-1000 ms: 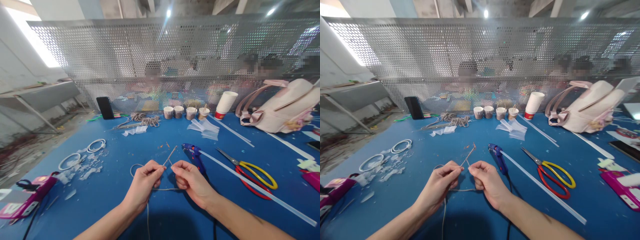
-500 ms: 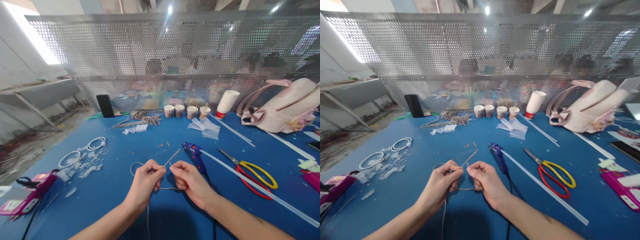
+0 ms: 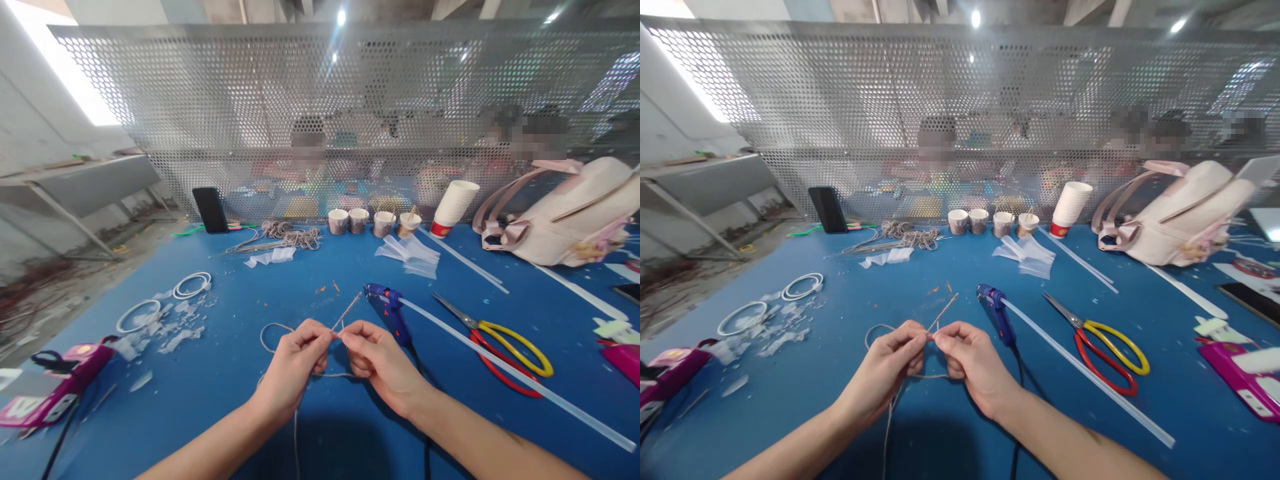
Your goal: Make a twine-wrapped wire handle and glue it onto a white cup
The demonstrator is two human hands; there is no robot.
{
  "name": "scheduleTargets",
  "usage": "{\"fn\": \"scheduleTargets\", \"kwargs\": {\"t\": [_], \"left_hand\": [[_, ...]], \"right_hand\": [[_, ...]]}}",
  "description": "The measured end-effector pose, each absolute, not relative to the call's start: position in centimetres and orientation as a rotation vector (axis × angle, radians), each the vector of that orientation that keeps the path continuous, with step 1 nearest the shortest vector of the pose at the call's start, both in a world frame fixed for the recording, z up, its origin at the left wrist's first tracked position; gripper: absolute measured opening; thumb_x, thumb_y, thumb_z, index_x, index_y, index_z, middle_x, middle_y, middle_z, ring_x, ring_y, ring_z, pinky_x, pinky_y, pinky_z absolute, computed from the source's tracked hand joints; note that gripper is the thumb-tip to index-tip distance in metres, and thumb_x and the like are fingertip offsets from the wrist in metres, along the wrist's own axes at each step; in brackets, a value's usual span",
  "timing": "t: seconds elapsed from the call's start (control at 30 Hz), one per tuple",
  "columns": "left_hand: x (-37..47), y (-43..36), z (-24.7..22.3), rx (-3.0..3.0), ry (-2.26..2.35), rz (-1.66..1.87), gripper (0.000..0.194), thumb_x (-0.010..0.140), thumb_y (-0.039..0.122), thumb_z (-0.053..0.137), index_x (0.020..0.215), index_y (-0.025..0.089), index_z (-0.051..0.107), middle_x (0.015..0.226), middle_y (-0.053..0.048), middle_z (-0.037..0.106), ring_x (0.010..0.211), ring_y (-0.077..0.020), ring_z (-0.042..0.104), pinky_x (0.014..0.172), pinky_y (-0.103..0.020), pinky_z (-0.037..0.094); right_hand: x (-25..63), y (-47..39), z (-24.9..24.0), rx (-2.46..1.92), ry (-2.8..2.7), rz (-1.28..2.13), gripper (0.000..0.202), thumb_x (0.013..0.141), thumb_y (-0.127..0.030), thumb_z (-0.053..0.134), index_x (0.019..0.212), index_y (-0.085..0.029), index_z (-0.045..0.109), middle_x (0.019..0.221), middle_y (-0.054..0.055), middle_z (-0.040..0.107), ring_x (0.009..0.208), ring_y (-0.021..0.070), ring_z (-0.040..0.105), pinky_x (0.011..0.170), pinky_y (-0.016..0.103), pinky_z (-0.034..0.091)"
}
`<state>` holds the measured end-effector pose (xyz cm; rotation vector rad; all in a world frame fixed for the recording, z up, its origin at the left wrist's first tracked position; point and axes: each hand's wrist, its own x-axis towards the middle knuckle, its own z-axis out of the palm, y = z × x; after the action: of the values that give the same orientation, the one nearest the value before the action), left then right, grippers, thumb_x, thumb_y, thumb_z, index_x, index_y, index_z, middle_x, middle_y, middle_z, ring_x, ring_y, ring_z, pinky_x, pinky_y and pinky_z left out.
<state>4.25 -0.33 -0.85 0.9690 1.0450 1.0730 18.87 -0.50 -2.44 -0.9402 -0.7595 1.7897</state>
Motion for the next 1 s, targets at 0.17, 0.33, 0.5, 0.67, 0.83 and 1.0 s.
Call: {"fn": "scheduleTargets", "kwargs": {"t": [0.17, 0.33, 0.5, 0.67, 0.83, 1.0], "left_hand": [[4.32, -0.44, -0.62, 1.084, 1.136, 1.086, 0.02, 0.068, 0.032, 0.071, 0.06, 0.014, 0.064, 0.069, 0.002, 0.05, 0.048, -0.0064, 0.045, 0.047, -0.022, 0.036], [4.29, -0.49, -0.69, 1.124, 1.179, 1.094, 0.02, 0.069, 0.032, 0.069, 0.062, 0.015, 0.06, 0.063, 0.003, 0.049, 0.046, -0.0074, 0.047, 0.045, -0.022, 0.039], [4.19, -0.55, -0.94, 1.102, 1.219, 1.071, 0.022, 0.07, 0.034, 0.068, 0.067, 0.017, 0.055, 0.054, 0.007, 0.046, 0.042, -0.0058, 0.041, 0.041, -0.019, 0.031], [4.09, -0.59, -1.04, 1.057, 1.196, 1.073, 0.025, 0.069, 0.035, 0.068, 0.071, 0.018, 0.05, 0.05, 0.01, 0.043, 0.042, -0.0048, 0.038, 0.041, -0.017, 0.027], [4.11, -0.44, -1.23, 1.096, 1.23, 1.05, 0.026, 0.07, 0.035, 0.068, 0.072, 0.019, 0.047, 0.049, 0.01, 0.042, 0.04, -0.0051, 0.038, 0.04, -0.017, 0.025], [4.13, -0.34, -1.29, 1.108, 1.204, 1.066, 0.027, 0.069, 0.036, 0.067, 0.072, 0.019, 0.046, 0.048, 0.012, 0.035, 0.042, -0.004, 0.028, 0.042, -0.017, 0.018]], "right_hand": [[18.84, -0.57, -2.37, -0.945, -0.776, 1.775, 0.028, 0.062, -0.037, 0.079, 0.066, -0.016, 0.061, 0.042, -0.011, 0.032, 0.042, 0.0039, 0.02, 0.044, 0.023, 0.014], [18.81, -0.56, -2.56, -0.932, -0.783, 1.785, 0.027, 0.064, -0.037, 0.078, 0.067, -0.016, 0.062, 0.042, -0.011, 0.032, 0.041, 0.0037, 0.02, 0.044, 0.023, 0.014], [18.79, -0.47, -2.67, -0.943, -0.772, 1.788, 0.029, 0.062, -0.038, 0.079, 0.068, -0.016, 0.062, 0.043, -0.011, 0.033, 0.041, 0.0035, 0.021, 0.044, 0.023, 0.014], [18.69, -0.52, -2.8, -0.938, -0.769, 1.797, 0.029, 0.062, -0.037, 0.08, 0.068, -0.015, 0.062, 0.043, -0.011, 0.034, 0.041, 0.0032, 0.021, 0.043, 0.022, 0.014], [18.66, -0.56, -2.85, -0.936, -0.767, 1.804, 0.029, 0.062, -0.037, 0.08, 0.067, -0.015, 0.062, 0.043, -0.011, 0.035, 0.041, 0.0031, 0.021, 0.043, 0.022, 0.014], [18.66, -0.57, -2.78, -0.929, -0.774, 1.813, 0.029, 0.062, -0.037, 0.08, 0.068, -0.015, 0.062, 0.044, -0.011, 0.035, 0.041, 0.0031, 0.022, 0.043, 0.023, 0.014]]}}
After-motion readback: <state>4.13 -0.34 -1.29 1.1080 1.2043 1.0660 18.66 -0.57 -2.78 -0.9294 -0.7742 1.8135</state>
